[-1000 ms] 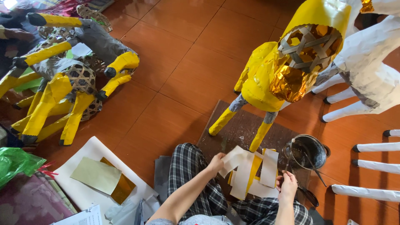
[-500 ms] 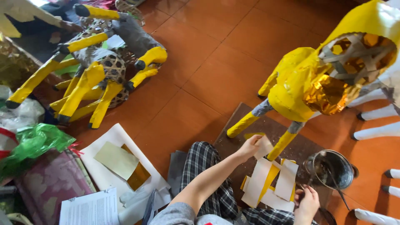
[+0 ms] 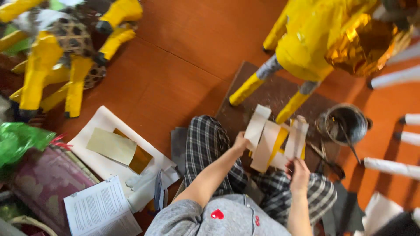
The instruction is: Applying yellow paper strips to a craft animal figure
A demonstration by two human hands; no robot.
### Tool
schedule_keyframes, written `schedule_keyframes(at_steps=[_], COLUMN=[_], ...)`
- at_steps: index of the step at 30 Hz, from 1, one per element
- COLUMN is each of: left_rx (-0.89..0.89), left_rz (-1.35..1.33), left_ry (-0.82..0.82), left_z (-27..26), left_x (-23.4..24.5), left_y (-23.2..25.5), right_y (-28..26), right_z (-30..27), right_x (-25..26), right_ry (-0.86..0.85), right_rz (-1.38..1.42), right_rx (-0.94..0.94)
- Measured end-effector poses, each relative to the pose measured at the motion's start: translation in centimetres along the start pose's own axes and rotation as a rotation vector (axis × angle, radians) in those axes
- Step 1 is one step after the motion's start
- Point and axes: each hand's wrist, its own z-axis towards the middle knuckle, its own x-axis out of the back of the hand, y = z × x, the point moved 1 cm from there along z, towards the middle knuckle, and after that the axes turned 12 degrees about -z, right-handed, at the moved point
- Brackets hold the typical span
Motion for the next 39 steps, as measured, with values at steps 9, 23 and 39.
schedule_keyframes(at_steps=[9, 23, 39], left_rx=[-0.097, 0.115, 0.33], left_rz=[-0.162, -0.261, -0.46], left_ry=[-0.074, -0.188, -0.073], left_z=[-1.1, 3.2, -3.1], left_x=[0.4, 0.8, -1.1], left_y=[-0.1, -3.5, 3.5], right_y=[-3.6, -2.2, 4.3], right_z=[-1.7, 0.2, -9.2], right_x=[-5.3, -8.7, -3.1], right_ry=[-0.116, -0.273, -0.311], right_rz=[-0.883, -1.236, -1.131], right_rx=[0.189, 0.227, 0.084])
